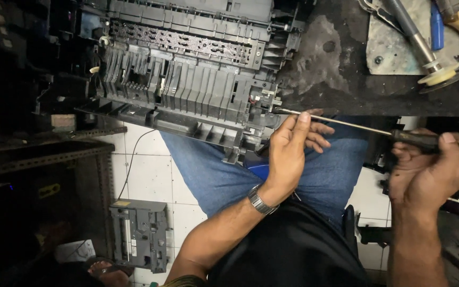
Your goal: Disassembling a printer to remove internal components including a metal rod and screws using a screwdriver.
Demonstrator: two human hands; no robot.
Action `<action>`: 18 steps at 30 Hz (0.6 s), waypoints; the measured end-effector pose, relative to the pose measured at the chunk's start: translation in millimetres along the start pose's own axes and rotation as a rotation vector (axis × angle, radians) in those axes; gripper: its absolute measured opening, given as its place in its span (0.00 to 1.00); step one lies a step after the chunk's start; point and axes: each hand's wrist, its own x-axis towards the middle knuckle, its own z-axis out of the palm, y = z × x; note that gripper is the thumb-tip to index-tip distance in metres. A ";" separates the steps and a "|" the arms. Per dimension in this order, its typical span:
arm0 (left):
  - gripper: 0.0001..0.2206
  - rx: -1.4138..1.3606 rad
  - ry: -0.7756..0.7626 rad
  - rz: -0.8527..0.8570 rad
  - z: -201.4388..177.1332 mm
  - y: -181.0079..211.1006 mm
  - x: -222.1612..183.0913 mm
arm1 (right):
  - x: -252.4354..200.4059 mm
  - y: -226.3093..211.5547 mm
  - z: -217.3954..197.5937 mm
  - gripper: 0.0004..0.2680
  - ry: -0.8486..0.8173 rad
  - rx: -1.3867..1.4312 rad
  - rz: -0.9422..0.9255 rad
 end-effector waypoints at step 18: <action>0.13 0.048 0.043 0.050 -3.9 2.9 -2.8 | 7.3 1.5 -4.1 0.11 0.028 -0.049 0.026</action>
